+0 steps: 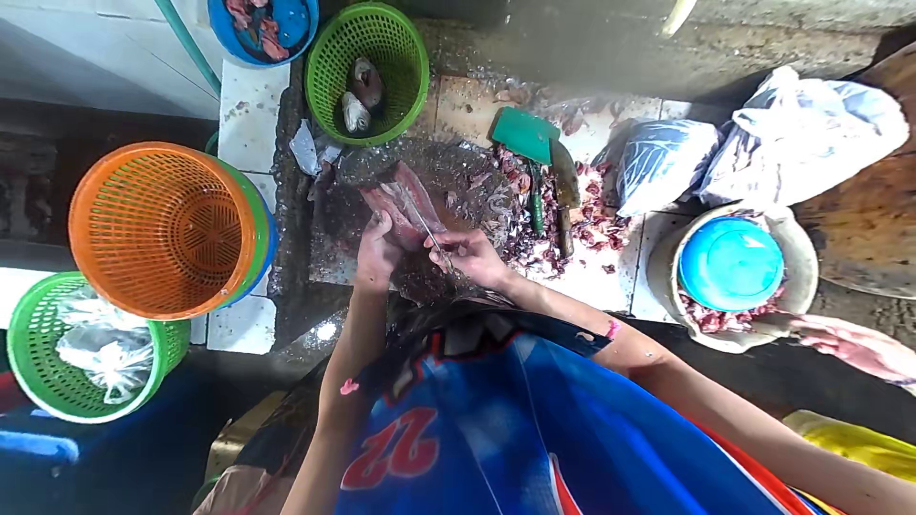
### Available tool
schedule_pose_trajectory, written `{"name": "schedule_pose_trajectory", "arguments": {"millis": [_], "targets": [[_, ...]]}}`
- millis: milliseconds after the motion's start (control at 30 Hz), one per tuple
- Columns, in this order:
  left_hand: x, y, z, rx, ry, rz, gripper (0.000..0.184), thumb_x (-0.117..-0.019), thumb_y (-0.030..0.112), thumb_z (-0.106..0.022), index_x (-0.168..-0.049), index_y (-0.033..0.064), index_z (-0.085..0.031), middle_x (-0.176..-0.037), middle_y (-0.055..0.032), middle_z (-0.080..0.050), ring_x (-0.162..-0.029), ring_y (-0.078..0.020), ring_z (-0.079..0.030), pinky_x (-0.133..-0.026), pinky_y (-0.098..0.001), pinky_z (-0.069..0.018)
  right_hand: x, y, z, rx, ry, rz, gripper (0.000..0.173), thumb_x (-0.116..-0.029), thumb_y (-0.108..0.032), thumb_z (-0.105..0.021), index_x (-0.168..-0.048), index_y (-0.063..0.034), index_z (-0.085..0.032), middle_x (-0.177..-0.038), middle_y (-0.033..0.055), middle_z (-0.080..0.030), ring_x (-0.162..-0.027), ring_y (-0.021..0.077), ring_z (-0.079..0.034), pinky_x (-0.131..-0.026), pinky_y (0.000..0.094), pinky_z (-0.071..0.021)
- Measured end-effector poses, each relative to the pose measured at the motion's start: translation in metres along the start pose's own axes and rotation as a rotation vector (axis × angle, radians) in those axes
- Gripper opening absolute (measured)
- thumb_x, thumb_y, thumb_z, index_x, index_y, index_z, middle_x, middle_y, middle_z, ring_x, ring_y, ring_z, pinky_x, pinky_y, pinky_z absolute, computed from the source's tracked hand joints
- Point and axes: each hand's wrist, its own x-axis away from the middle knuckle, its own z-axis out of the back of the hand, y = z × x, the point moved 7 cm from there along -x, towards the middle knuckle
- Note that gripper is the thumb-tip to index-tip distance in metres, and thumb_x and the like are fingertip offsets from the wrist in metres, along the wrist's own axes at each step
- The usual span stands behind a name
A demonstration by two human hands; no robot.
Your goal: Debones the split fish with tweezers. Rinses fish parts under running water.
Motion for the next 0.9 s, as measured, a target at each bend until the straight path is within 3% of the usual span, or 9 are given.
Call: {"name": "schedule_pose_trajectory", "arguments": {"millis": [67,200,333,467,533,800,900], "targets": [[0.001,0.000,0.002,0.013,0.023,0.008,0.035,-0.0986,0.026,-0.062,-0.132,0.0158,-0.055,-0.120,-0.0102,-0.069,-0.112,-0.0248,-0.067,-0.098,-0.0487,-0.0558,0.003,-0.003,0.007,0.027,0.006,-0.003,0.023,-0.0946,-0.011,-0.068,-0.114,-0.0005,-0.072,-0.084,0.0081,-0.072,-0.065,0.0140,-0.066,-0.062,0.0321,-0.0600],[0.001,0.008,0.006,-0.003,0.069,-0.047,0.029,-0.1066,0.021,-0.046,-0.134,0.0140,-0.052,-0.122,-0.0095,-0.068,-0.115,-0.0235,-0.066,-0.102,-0.0480,-0.0533,0.011,0.005,0.008,-0.115,-0.115,-0.131,0.025,-0.0989,-0.013,-0.056,-0.106,0.0028,-0.074,-0.077,0.0071,-0.069,-0.060,0.0109,-0.060,-0.057,0.0281,-0.0542],[0.003,0.008,0.001,-0.018,0.049,-0.034,0.030,-0.1002,0.023,-0.058,-0.129,0.0163,-0.056,-0.118,-0.0075,-0.071,-0.110,-0.0220,-0.068,-0.097,-0.0462,-0.0566,0.004,0.019,-0.007,-0.211,-0.125,-0.207,0.029,-0.1030,-0.017,-0.052,-0.110,0.0019,-0.073,-0.081,0.0058,-0.069,-0.066,0.0107,-0.062,-0.063,0.0276,-0.0554],[0.002,0.009,-0.001,-0.013,0.044,-0.069,0.028,-0.1042,0.025,-0.050,-0.130,0.0165,-0.055,-0.117,-0.0071,-0.071,-0.110,-0.0211,-0.068,-0.096,-0.0452,-0.0567,-0.005,0.020,-0.020,-0.202,-0.115,-0.133,0.020,-0.0967,-0.005,-0.066,-0.114,0.0024,-0.072,-0.080,0.0080,-0.070,-0.066,0.0124,-0.064,-0.065,0.0300,-0.0585],[0.000,0.009,0.001,-0.021,0.039,-0.090,0.029,-0.1054,0.026,-0.047,-0.131,0.0169,-0.056,-0.118,-0.0060,-0.070,-0.111,-0.0199,-0.067,-0.098,-0.0448,-0.0558,-0.006,0.018,-0.022,-0.201,-0.125,-0.105,0.021,-0.0956,-0.004,-0.067,-0.115,0.0027,-0.072,-0.080,0.0079,-0.071,-0.066,0.0122,-0.065,-0.065,0.0298,-0.0586],[-0.014,0.024,0.000,-0.086,-0.076,-0.124,0.026,-0.0966,0.018,-0.061,-0.123,0.0173,-0.058,-0.110,-0.0027,-0.073,-0.104,-0.0169,-0.070,-0.095,-0.0417,-0.0582,0.005,0.010,-0.019,-0.465,-0.197,-0.060,0.027,-0.1003,-0.012,-0.062,-0.121,0.0041,-0.069,-0.083,0.0079,-0.069,-0.069,0.0125,-0.064,-0.067,0.0288,-0.0569],[-0.016,0.029,-0.005,-0.098,-0.095,-0.113,0.028,-0.0942,0.017,-0.066,-0.121,0.0176,-0.059,-0.108,-0.0022,-0.074,-0.102,-0.0165,-0.072,-0.093,-0.0406,-0.0595,0.010,0.004,-0.018,-0.482,-0.200,-0.066,0.029,-0.1004,-0.019,-0.064,-0.121,0.0006,-0.069,-0.086,0.0069,-0.069,-0.071,0.0116,-0.064,-0.067,0.0275,-0.0569]]}}
